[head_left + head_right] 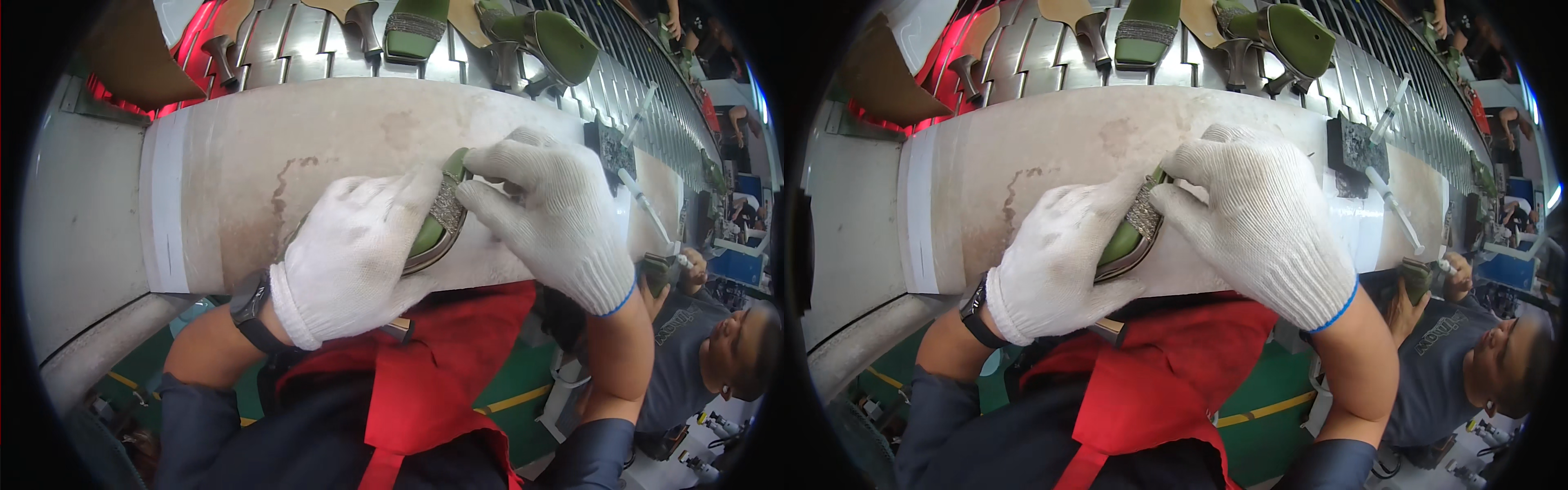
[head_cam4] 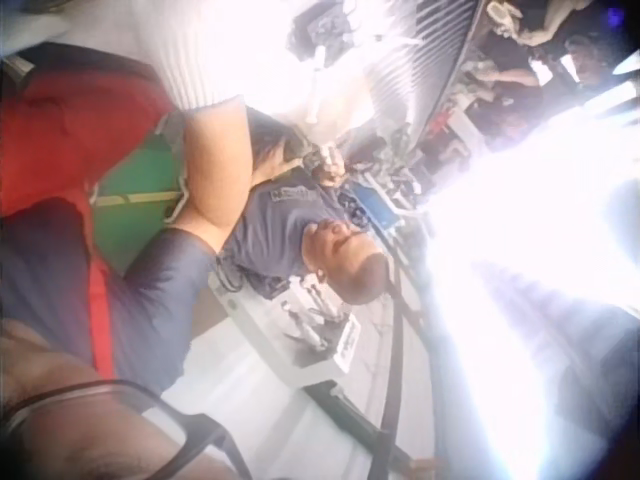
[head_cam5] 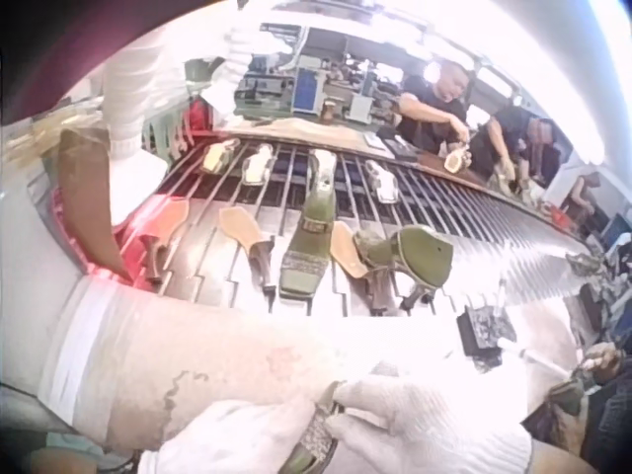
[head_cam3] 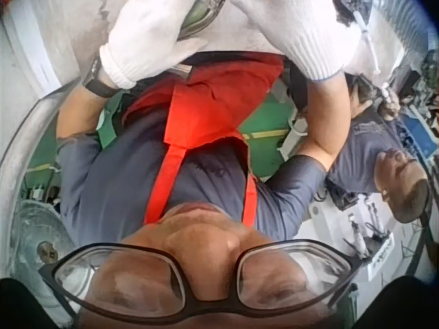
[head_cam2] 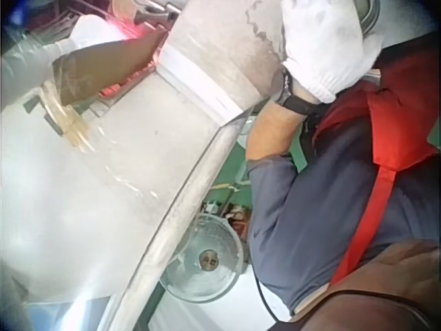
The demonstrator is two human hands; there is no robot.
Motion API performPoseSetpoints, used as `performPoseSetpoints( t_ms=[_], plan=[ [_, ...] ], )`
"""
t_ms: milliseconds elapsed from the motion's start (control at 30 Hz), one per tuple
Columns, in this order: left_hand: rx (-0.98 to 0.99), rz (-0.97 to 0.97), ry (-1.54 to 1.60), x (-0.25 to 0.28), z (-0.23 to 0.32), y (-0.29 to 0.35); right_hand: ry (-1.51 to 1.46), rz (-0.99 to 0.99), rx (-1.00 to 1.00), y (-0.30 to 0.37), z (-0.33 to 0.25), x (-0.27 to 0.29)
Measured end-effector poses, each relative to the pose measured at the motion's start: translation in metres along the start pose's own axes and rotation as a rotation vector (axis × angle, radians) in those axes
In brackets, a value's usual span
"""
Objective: The person assembles high-heeled shoes by taking parts from a conveyor belt, pressing the outsoles onto the lasted uppers by hand, tapping the edges and heels with a hammer, and placing the assembled shoes back onto the conveyor.
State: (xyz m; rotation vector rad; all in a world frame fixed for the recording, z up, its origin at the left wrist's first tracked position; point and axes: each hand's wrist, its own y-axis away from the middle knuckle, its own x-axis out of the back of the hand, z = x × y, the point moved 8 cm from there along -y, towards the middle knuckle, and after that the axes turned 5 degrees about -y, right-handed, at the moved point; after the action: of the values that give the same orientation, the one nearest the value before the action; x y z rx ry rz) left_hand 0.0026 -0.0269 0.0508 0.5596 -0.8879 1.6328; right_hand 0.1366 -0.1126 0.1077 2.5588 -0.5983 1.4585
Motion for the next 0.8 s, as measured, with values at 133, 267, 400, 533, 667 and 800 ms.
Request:
performPoseSetpoints(
  t_ms=[133, 267, 400, 533, 667, 800],
  plan=[
    [-0.03, 0.055, -0.051, 0.001, 0.009, 0.001, 0.044, -0.23, -0.089, -0.013, -0.004, -0.003],
    [-0.038, 0.068, -0.12, -0.004, 0.017, 0.003, 0.199, -0.283, -0.06, -0.011, -0.016, -0.009],
    [-0.1, 0.119, -0.218, -0.006, 0.021, 0.004, 0.343, -0.269, -0.042, -0.005, -0.029, -0.014],
    [-0.071, 0.051, -0.179, -0.005, 0.019, 0.006, 0.37, -0.275, -0.088, -0.001, -0.018, -0.022],
    [-0.097, 0.05, -0.19, -0.006, 0.025, 0.008, 0.491, -0.113, -0.069, -0.014, 0.008, 0.002],
    [-0.097, 0.036, -0.201, -0.006, 0.023, 0.008, 0.185, -0.269, -0.205, -0.003, 0.0, 0.002]
  ],
)
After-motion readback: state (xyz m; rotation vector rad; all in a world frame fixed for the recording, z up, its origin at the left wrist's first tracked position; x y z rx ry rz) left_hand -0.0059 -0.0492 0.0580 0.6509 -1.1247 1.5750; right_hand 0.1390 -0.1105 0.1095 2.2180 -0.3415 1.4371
